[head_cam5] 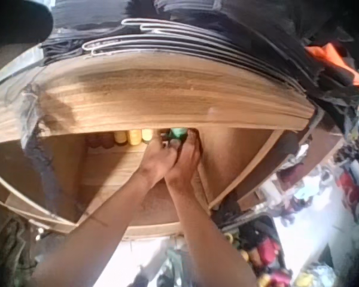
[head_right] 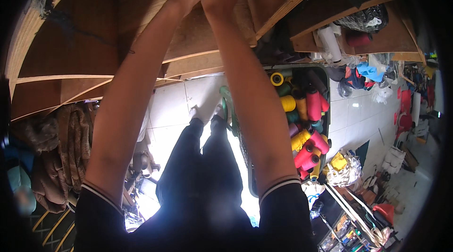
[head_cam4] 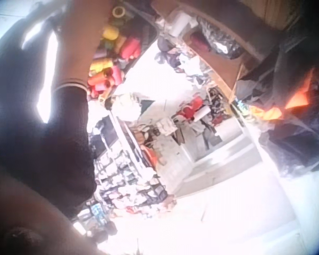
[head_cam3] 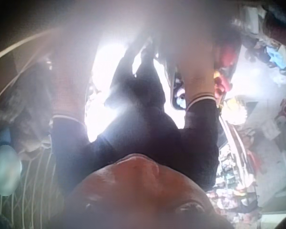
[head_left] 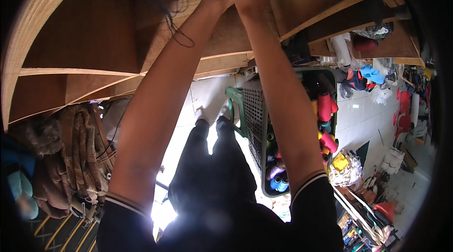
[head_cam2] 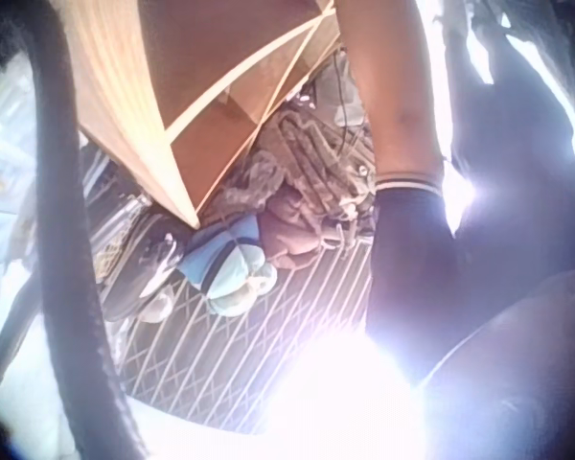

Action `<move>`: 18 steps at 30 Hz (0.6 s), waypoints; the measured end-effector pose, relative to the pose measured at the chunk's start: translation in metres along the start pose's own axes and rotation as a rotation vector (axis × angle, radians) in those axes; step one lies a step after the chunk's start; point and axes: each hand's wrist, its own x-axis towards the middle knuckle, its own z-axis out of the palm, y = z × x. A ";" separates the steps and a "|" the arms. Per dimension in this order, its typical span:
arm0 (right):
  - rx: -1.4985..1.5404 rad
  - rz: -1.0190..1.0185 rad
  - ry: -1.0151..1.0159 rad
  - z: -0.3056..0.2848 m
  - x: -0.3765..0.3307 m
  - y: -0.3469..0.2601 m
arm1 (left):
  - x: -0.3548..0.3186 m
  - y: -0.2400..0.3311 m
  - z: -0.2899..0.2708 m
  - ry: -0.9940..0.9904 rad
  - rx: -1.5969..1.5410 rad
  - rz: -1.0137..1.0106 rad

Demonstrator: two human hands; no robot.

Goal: The person picks up thread spools from a plastic basket, briefly inspects them, and places them into compartments on a wooden shelf. The person handles spools of various colors one at a time.

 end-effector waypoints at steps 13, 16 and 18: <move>-0.222 -0.224 -0.029 0.029 0.020 0.047 | 0.068 -0.064 -0.001 -0.088 0.522 0.336; -0.174 -0.287 0.013 0.026 0.016 0.052 | 0.069 -0.057 0.007 -0.103 0.086 0.052; -0.108 -0.350 0.096 0.026 0.010 0.048 | 0.070 -0.066 0.005 -0.094 0.359 0.211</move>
